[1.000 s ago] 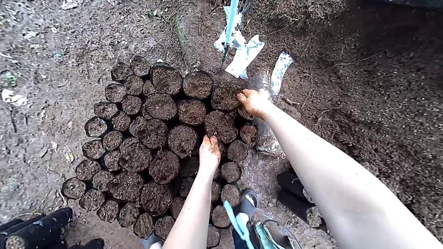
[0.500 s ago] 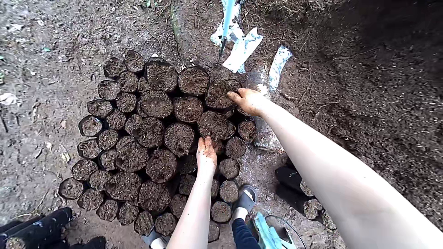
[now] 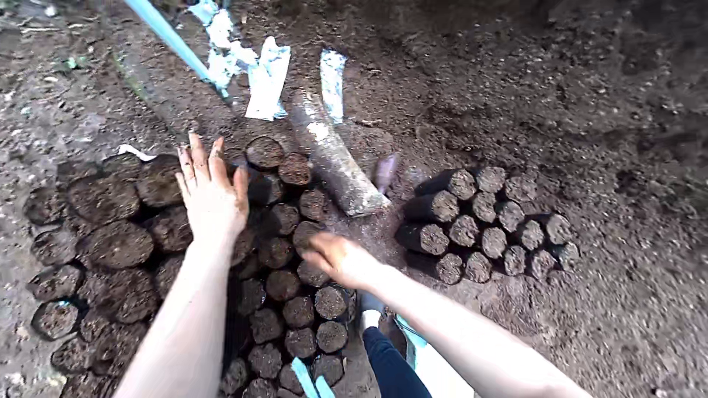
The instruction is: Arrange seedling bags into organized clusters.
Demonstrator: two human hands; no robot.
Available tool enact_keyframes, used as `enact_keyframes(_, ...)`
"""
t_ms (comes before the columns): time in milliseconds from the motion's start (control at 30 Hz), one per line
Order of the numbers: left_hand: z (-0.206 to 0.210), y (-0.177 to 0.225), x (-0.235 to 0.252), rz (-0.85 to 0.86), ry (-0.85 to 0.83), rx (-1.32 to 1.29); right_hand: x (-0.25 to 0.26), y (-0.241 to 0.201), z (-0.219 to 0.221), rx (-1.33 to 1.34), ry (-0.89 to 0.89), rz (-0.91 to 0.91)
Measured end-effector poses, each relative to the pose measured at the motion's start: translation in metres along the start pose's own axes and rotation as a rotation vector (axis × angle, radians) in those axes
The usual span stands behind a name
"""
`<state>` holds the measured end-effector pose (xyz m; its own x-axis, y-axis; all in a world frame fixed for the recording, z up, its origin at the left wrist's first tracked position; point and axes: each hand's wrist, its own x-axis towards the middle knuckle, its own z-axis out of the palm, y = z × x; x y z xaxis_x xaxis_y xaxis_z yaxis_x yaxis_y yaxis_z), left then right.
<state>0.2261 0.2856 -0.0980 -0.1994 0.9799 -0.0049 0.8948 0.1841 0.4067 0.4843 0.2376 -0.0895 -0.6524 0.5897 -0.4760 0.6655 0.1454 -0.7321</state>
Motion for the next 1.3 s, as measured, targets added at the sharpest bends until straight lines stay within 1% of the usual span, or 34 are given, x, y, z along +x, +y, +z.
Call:
enact_keyframes(67, 0.016, -0.025, 0.007, 0.077, -0.088, 0.102, -0.057, 0.033, 0.004, 0.092, -0.024, 0.039)
enact_keyframes(133, 0.022, -0.026, 0.003, 0.072, -0.095, 0.111, -0.117, 0.061, 0.007, 0.212, 0.081, 0.162)
enact_keyframes(167, 0.023, -0.013, -0.001, 0.040, -0.062, 0.101, -0.143, 0.076, 0.009, 0.284, 0.151, 0.261)
enact_keyframes(200, 0.021, 0.013, -0.006, 0.018, -0.022, 0.068, -0.165, 0.090, 0.011, 0.374, 0.225, 0.382)
enact_keyframes(233, 0.020, 0.049, -0.013, 0.037, 0.001, 0.006, -0.183, 0.106, 0.014, 0.491, 0.312, 0.510)
enact_keyframes(267, 0.025, 0.090, -0.021, 0.093, -0.023, -0.081, -0.199, 0.123, 0.020, 0.631, 0.431, 0.631)
enact_keyframes(300, 0.037, 0.134, -0.031, 0.153, -0.110, -0.180, -0.212, 0.142, 0.026, 0.787, 0.572, 0.748)
enact_keyframes(333, 0.058, 0.174, -0.044, 0.168, -0.244, -0.258, -0.223, 0.161, 0.033, 0.940, 0.712, 0.866)
enact_keyframes(367, 0.086, 0.209, -0.058, 0.124, -0.434, -0.314, -0.232, 0.179, 0.038, 1.084, 0.813, 0.973)
enact_keyframes(400, 0.118, 0.238, -0.070, 0.042, -0.653, -0.349, -0.240, 0.198, 0.043, 1.222, 0.862, 1.058)
enact_keyframes(433, 0.153, 0.257, -0.081, -0.044, -0.859, -0.346, -0.246, 0.216, 0.050, 1.352, 0.871, 1.114)
enact_keyframes(467, 0.187, 0.270, -0.090, -0.114, -1.039, -0.306, -0.248, 0.233, 0.056, 1.462, 0.864, 1.151)
enact_keyframes(500, 0.219, 0.278, -0.097, -0.155, -1.159, -0.254, -0.247, 0.248, 0.062, 1.527, 0.851, 1.173)
enact_keyframes(567, 0.260, 0.287, -0.105, -0.186, -1.277, -0.185, -0.243, 0.272, 0.070, 1.574, 0.836, 1.210)
enact_keyframes(633, 0.279, 0.292, -0.112, -0.137, -1.335, -0.224, -0.246, 0.283, 0.078, 1.596, 0.834, 1.194)
enact_keyframes(667, 0.284, 0.293, -0.116, -0.090, -1.334, -0.251, -0.248, 0.287, 0.081, 1.573, 0.842, 1.153)
enact_keyframes(733, 0.293, 0.289, -0.122, -0.018, -1.293, -0.277, -0.246, 0.293, 0.084, 1.439, 0.900, 1.083)
enact_keyframes(800, 0.293, 0.288, -0.132, -0.040, -1.208, -0.287, -0.238, 0.295, 0.090, 1.335, 0.962, 1.075)
enact_keyframes(900, 0.291, 0.289, -0.153, -0.153, -1.076, -0.350, -0.230, 0.294, 0.099, 1.214, 1.045, 1.117)
enact_keyframes(967, 0.278, 0.293, -0.167, -0.198, -1.022, -0.377, -0.233, 0.292, 0.101, 1.098, 1.053, 1.156)
enact_keyframes(1033, 0.253, 0.291, -0.180, -0.283, -0.981, -0.420, -0.239, 0.282, 0.100, 0.936, 1.022, 1.176)
enact_keyframes(1067, 0.238, 0.282, -0.186, -0.334, -0.951, -0.470, -0.240, 0.276, 0.100, 0.873, 1.017, 1.166)
enact_keyframes(1133, 0.200, 0.252, -0.200, -0.408, -0.894, -0.584, -0.239, 0.264, 0.103, 0.875, 1.070, 1.111)
enact_keyframes(1200, 0.145, 0.223, -0.214, -0.457, -0.830, -0.669, -0.240, 0.250, 0.101, 0.939, 1.142, 1.065)
enact_keyframes(1300, 0.053, 0.180, -0.241, -0.590, -0.654, -0.715, -0.249, 0.222, 0.096, 0.967, 1.148, 0.992)
